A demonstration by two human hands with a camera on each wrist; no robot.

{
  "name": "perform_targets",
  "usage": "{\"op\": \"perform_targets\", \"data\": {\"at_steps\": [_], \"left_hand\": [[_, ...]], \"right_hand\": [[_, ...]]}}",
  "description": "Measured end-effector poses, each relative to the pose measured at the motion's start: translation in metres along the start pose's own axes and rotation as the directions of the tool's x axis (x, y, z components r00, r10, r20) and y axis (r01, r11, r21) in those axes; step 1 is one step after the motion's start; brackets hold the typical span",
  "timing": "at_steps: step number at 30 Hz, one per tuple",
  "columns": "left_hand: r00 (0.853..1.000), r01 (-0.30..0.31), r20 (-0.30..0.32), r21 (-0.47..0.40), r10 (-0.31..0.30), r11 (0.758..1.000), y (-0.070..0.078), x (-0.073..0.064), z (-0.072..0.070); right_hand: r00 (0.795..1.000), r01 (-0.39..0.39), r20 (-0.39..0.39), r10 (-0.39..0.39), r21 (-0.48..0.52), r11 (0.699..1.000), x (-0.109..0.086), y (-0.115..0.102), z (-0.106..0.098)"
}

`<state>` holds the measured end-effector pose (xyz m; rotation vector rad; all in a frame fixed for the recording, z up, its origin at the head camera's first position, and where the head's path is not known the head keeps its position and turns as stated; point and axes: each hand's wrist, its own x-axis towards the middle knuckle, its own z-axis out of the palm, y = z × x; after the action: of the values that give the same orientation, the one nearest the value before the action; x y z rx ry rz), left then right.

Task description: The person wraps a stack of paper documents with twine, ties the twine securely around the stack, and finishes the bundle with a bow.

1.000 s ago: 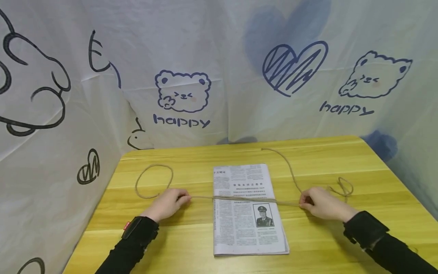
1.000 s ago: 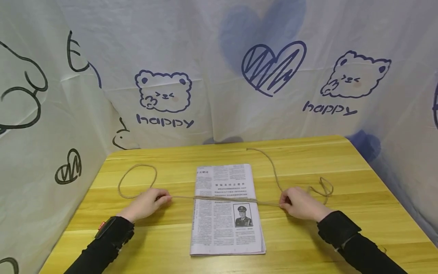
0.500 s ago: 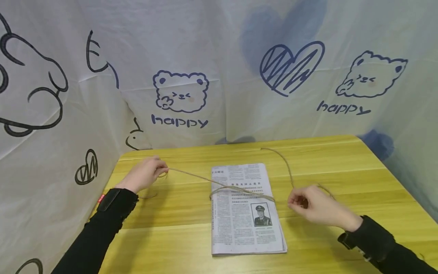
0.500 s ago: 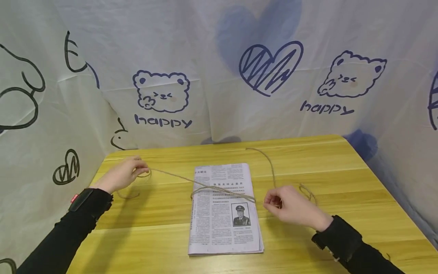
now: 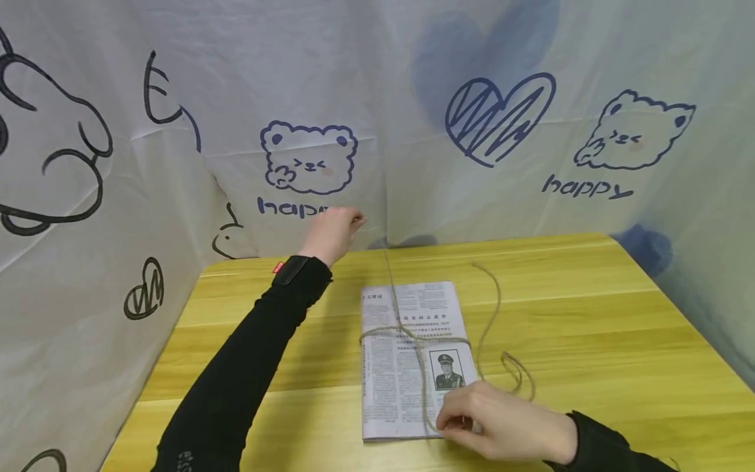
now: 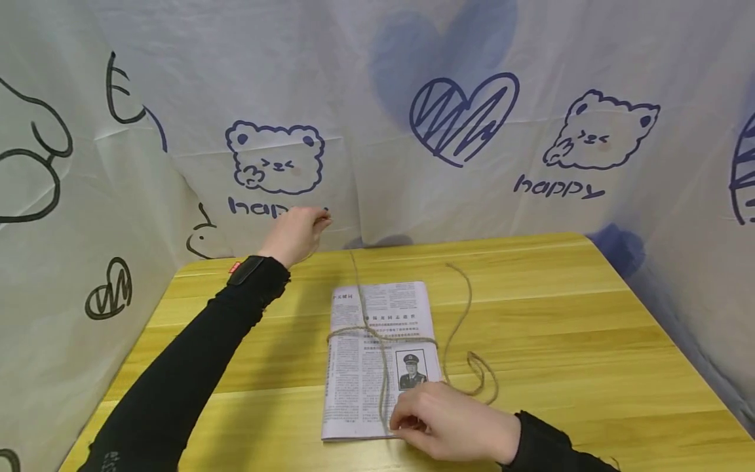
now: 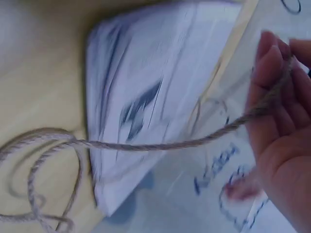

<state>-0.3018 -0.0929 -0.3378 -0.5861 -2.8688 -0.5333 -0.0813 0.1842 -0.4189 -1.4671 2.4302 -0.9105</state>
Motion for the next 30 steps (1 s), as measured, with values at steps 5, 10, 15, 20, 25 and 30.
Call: {"op": "perform_targets", "data": {"at_steps": [5, 10, 15, 20, 25, 30], "left_hand": [[0.968, -0.084, 0.231, -0.064, 0.097, 0.994, 0.022, 0.006, 0.027], [0.95, -0.036, 0.307, -0.055, 0.051, 0.998, 0.013, -0.013, 0.05], [0.967, 0.054, 0.253, -0.048, -0.04, 0.997, -0.005, -0.025, 0.058], [0.956, 0.061, 0.289, -0.05, -0.044, 0.997, -0.006, -0.028, 0.07], [0.92, 0.049, 0.39, -0.056, -0.023, 0.997, -0.002, -0.029, 0.085], [0.922, 0.049, 0.387, -0.05, -0.026, 0.998, -0.001, -0.028, 0.099]], "right_hand": [[0.995, 0.042, 0.096, -0.04, -0.019, 0.999, 0.006, -0.001, 0.018], [0.993, -0.046, -0.108, 0.04, -0.056, 0.997, -0.002, 0.01, 0.022], [0.97, -0.134, -0.213, 0.116, -0.075, 0.988, -0.011, 0.02, 0.022], [0.978, -0.171, -0.133, 0.16, -0.081, 0.982, -0.014, 0.02, 0.028], [0.965, -0.257, 0.023, 0.261, -0.093, 0.962, -0.008, 0.02, 0.034], [0.958, -0.273, 0.062, 0.28, -0.103, 0.957, -0.005, 0.02, 0.039]]}}
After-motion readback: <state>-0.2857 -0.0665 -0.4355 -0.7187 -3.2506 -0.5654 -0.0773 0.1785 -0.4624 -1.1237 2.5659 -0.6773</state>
